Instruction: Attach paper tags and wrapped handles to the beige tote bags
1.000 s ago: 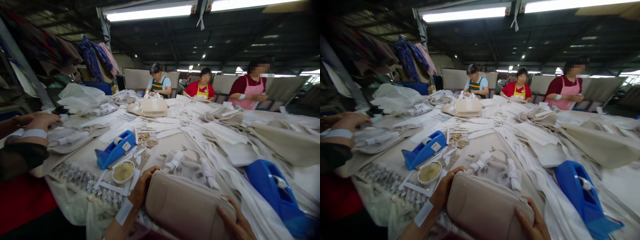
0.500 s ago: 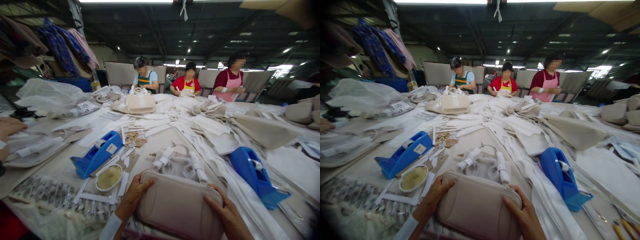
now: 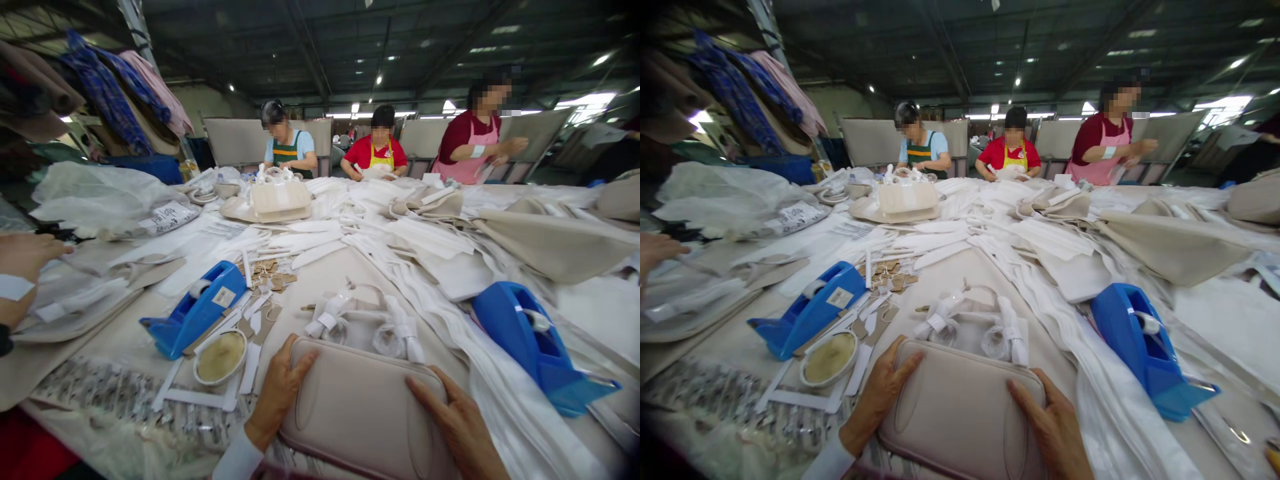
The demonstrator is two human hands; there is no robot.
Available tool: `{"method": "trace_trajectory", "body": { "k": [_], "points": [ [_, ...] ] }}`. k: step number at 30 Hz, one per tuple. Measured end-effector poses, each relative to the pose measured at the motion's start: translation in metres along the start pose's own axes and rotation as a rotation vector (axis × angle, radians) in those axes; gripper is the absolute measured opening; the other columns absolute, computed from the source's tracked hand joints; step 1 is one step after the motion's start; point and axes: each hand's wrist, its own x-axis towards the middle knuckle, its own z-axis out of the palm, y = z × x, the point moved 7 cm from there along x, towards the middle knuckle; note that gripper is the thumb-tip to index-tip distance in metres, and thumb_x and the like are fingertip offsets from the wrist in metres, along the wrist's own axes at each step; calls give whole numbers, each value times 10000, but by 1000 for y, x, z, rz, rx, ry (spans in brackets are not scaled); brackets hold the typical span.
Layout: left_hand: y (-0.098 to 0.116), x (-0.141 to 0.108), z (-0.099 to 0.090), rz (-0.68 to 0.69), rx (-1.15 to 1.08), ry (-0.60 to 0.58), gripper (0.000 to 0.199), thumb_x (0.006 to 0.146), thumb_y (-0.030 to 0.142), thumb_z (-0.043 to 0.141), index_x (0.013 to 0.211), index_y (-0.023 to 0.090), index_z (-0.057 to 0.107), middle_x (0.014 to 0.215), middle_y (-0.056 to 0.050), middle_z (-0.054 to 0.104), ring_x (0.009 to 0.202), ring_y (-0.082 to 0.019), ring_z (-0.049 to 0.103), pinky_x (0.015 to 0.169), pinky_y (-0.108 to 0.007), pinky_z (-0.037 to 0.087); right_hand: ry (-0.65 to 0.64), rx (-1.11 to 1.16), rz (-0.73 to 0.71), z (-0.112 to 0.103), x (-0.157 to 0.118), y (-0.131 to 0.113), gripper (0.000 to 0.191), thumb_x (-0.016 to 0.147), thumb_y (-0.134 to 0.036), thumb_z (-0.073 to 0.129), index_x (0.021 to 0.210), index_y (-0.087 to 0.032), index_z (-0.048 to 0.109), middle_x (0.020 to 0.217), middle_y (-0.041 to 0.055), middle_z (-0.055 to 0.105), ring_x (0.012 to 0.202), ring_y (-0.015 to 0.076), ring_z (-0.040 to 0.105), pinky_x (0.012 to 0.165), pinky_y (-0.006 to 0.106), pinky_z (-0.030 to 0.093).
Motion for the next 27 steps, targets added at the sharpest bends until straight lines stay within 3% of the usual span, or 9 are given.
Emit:
{"method": "trace_trajectory", "body": {
  "k": [3,5,8,10,13,15,18,23,27],
  "points": [
    [2,-1,-1,26,20,16,315,850,519,522,909,210,551,828,-15,624,810,-220,593,772,-315,458,35,-173,-58,-4,2,2,585,685,-666,631,1053,-211,638,869,47,712,810,288,652,714,364,513],
    [2,-1,-2,28,20,22,327,845,526,521,923,211,558,829,-21,634,826,-227,602,785,-323,462,127,-328,-189,-10,-2,-7,594,764,-653,555,1153,-205,583,899,73,700,808,301,653,739,415,508],
    [2,-2,-3,8,14,31,352,827,534,531,944,206,581,874,-47,662,883,-247,611,813,-336,466,347,-554,-476,-12,-20,-39,605,816,-551,544,1310,-203,505,1162,157,628,1095,403,562,957,581,379],
    [4,-1,-3,16,15,30,359,819,539,538,933,203,591,891,-57,673,898,-253,613,828,-342,467,383,-687,-716,5,-35,-69,527,834,-397,568,1328,-226,502,1277,154,562,1225,420,453,1046,624,250],
    [8,-1,-3,41,15,24,361,821,537,539,926,196,593,920,-67,678,915,-257,613,846,-347,462,171,-804,-1028,58,-49,-102,351,837,-174,566,1182,-237,582,1204,108,600,1108,329,529,984,507,381],
    [9,0,-4,51,9,-5,361,838,532,522,930,190,588,933,-70,673,919,-255,611,861,-351,455,37,-805,-1050,89,-44,-107,188,835,-125,584,993,-222,613,1026,81,640,925,269,581,834,415,469],
    [12,3,-4,58,24,-118,358,860,518,492,949,186,594,946,-71,667,921,-253,604,873,-362,452,11,-746,-1013,112,-29,-101,88,873,-132,575,842,-215,578,847,46,616,795,230,582,719,362,475],
    [50,23,-13,257,208,11,421,779,392,628,1147,200,556,1122,-95,596,1086,-274,529,965,-412,406,-4,-674,-1019,114,-18,-88,71,920,-184,538,867,-212,576,843,42,603,787,221,589,700,341,454],
    [70,51,12,318,293,-46,347,796,279,585,1130,210,521,1067,-69,588,972,-230,560,866,-354,434,-42,-681,-984,114,-13,-85,92,931,-204,527,850,-211,569,824,33,600,756,211,597,681,326,440]
  ]
}}
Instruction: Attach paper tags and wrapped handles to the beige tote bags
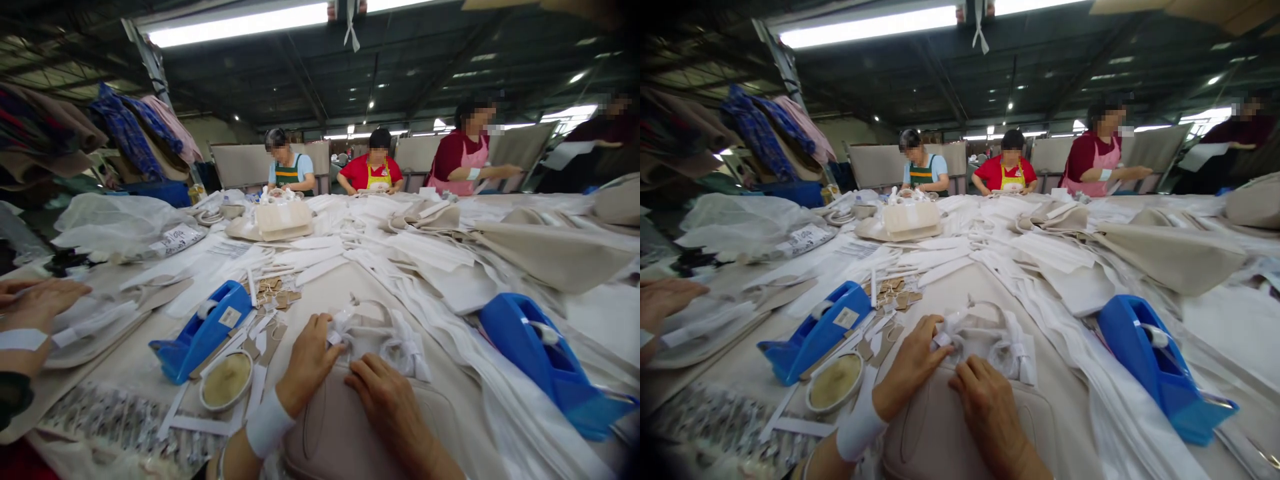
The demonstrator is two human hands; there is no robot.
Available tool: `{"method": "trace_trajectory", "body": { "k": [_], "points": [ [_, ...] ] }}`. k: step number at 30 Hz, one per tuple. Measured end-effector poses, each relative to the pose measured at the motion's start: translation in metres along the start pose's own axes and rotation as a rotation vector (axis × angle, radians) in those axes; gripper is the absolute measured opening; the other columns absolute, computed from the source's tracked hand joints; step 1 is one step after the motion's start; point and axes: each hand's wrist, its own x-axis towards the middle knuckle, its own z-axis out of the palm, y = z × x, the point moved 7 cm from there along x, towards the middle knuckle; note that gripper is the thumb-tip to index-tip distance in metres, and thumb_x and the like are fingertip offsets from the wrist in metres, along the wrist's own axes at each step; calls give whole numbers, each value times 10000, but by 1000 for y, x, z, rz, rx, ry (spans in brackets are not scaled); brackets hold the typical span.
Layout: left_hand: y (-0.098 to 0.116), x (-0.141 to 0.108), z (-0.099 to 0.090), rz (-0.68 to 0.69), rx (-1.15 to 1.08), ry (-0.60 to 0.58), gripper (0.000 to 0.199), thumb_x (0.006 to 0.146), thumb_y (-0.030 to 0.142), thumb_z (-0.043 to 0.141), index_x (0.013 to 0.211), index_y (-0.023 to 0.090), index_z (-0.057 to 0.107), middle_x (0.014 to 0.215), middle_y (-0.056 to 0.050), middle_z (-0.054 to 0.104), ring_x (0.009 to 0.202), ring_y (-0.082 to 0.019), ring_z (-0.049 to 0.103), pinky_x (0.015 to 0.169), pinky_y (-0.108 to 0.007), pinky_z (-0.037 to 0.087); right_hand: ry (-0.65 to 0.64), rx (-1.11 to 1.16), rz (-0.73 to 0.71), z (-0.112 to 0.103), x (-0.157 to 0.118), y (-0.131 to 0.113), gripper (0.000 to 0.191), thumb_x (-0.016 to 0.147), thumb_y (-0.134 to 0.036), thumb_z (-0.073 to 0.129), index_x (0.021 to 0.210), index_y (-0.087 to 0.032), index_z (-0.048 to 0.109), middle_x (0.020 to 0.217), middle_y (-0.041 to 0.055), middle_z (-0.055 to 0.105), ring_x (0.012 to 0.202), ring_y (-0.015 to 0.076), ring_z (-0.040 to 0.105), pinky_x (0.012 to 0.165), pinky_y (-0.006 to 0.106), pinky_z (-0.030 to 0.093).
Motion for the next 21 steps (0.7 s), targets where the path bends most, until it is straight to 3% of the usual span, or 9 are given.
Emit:
{"method": "trace_trajectory", "body": {
  "k": [3,7,12,15,17,19,21],
  "points": [
    [-13,16,13,-69,44,-8,217,840,262,508,1047,198,523,971,-59,605,874,-212,573,788,-330,430,-22,-19,20,4,2,4,112,923,-213,546,812,-209,563,808,28,594,730,209,596,658,322,426],
    [-31,20,20,-118,33,11,127,897,269,414,943,201,511,918,-50,612,852,-203,579,774,-323,417,-56,-28,20,10,5,7,129,912,-205,562,783,-205,564,803,26,594,724,206,593,650,316,418],
    [-35,11,18,-137,-17,32,126,897,261,405,942,195,503,887,-40,610,853,-203,580,757,-318,426,-90,-3,-8,10,13,8,109,874,-166,611,772,-193,585,815,24,613,772,202,605,669,304,425],
    [-29,2,10,-154,71,106,168,912,279,412,985,181,527,949,-69,605,912,-231,573,806,-361,446,-104,24,-31,8,17,7,107,858,-160,634,762,-189,598,811,16,624,775,186,607,670,285,429],
    [-15,-4,2,-92,215,221,214,915,278,433,1051,163,553,1049,-108,590,1016,-271,541,894,-427,433,-98,37,-26,6,17,8,101,853,-159,641,763,-189,606,815,14,629,778,183,607,678,281,435],
    [5,-10,2,67,296,322,279,922,217,411,1156,154,549,1181,-132,551,1150,-284,477,1001,-465,383,-93,46,-12,6,17,9,85,849,-165,646,773,-188,615,821,13,635,779,185,610,683,284,443],
    [21,-13,14,257,289,290,384,905,116,367,1255,170,514,1280,-119,521,1245,-257,422,1082,-459,323,-98,47,-3,8,17,10,70,852,-162,638,787,-185,625,830,18,641,784,192,614,688,290,451]
  ]
}}
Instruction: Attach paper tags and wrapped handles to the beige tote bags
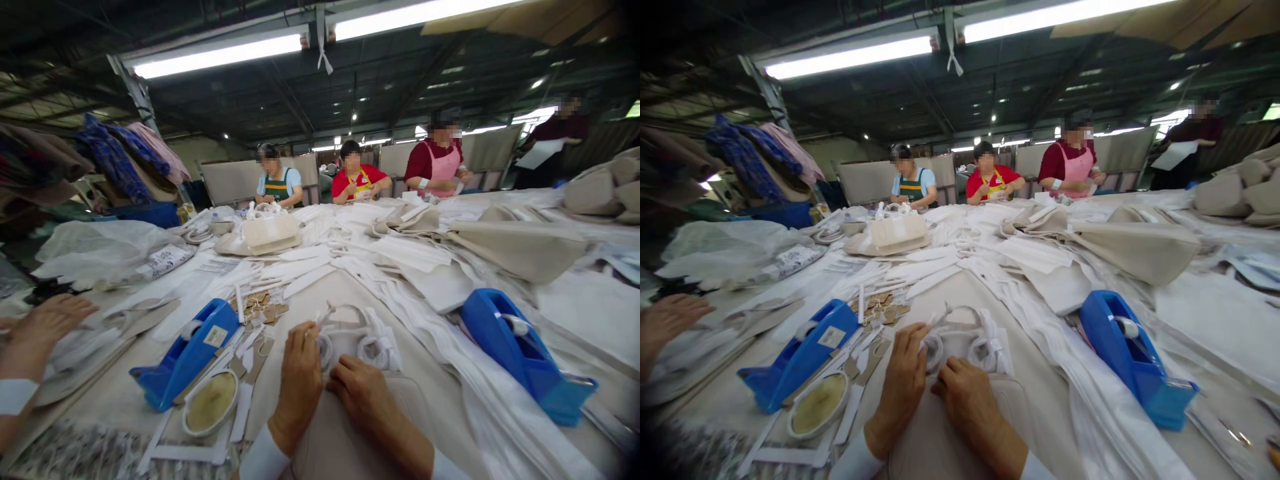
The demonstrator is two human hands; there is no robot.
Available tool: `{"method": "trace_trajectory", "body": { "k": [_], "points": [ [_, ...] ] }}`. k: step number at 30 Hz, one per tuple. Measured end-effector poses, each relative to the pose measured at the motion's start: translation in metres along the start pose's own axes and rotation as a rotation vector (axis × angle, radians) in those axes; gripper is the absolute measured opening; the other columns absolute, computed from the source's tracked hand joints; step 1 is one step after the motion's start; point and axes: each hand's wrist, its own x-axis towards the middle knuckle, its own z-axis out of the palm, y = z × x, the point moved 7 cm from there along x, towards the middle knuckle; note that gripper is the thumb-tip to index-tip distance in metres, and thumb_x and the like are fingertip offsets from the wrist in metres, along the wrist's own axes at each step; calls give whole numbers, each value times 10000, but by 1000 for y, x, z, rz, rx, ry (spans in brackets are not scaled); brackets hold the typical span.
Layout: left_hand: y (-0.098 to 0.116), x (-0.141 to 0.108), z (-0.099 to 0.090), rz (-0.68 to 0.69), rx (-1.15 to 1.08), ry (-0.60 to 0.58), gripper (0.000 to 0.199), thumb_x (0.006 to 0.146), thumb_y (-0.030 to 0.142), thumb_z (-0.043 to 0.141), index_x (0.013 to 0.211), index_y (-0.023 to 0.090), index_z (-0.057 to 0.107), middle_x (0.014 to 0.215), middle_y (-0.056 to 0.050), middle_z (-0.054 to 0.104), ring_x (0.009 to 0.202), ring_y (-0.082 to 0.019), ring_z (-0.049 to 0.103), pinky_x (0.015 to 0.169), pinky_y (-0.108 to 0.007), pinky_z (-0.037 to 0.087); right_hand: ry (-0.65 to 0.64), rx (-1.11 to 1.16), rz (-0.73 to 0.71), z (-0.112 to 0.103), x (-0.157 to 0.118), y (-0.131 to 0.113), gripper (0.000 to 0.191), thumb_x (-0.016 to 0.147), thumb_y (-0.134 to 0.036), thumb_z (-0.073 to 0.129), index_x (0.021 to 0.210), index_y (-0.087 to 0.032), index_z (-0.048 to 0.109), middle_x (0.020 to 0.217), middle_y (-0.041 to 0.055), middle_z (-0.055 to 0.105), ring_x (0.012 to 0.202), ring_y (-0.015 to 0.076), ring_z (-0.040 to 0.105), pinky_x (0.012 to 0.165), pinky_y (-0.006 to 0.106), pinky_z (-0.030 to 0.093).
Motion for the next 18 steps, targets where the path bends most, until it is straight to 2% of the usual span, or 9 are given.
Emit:
{"method": "trace_trajectory", "body": {
  "k": [2,4,6,9,12,15,18],
  "points": [
    [8,-3,15,92,-52,-107,458,868,49,352,1269,191,521,1289,-92,542,1247,-231,434,1101,-447,307,-11,-11,0,2,0,0,65,857,-145,620,806,-181,636,849,28,649,801,204,619,699,298,461],
    [4,-4,25,60,-75,-202,455,850,45,365,1228,203,565,1258,-77,579,1199,-232,473,1078,-455,327,-18,-22,-3,4,0,0,77,861,-131,606,812,-178,643,862,37,655,819,215,622,713,308,470],
    [-2,1,27,-21,-124,-243,414,852,65,370,1162,202,609,1219,-73,605,1154,-230,501,1040,-439,367,-18,-14,0,4,0,0,74,860,-132,609,814,-175,648,868,39,659,822,218,626,720,312,477],
    [2,24,20,-79,-193,-228,384,823,72,398,1104,195,629,1197,-68,614,1159,-215,499,1038,-397,376,-15,5,8,2,0,0,70,847,-118,620,815,-171,652,865,37,663,818,216,631,717,308,484],
    [10,61,23,-105,-110,-232,403,815,90,438,1175,194,586,1281,-52,573,1229,-191,445,1065,-350,348,-29,10,13,1,0,0,72,837,-106,626,810,-164,657,863,42,669,814,219,639,703,308,487],
    [7,92,49,-167,26,-385,413,825,156,510,1231,218,552,1305,-31,575,1226,-201,456,1041,-355,371,-27,23,14,1,0,0,69,845,-119,623,816,-169,661,866,42,672,820,222,645,699,307,488],
    [-5,103,73,-204,92,-510,319,800,128,526,1080,230,639,1148,-50,660,1126,-252,533,969,-422,416,-16,33,23,2,0,2,65,836,-119,635,812,-174,657,869,37,672,826,221,646,701,305,487]
  ]
}}
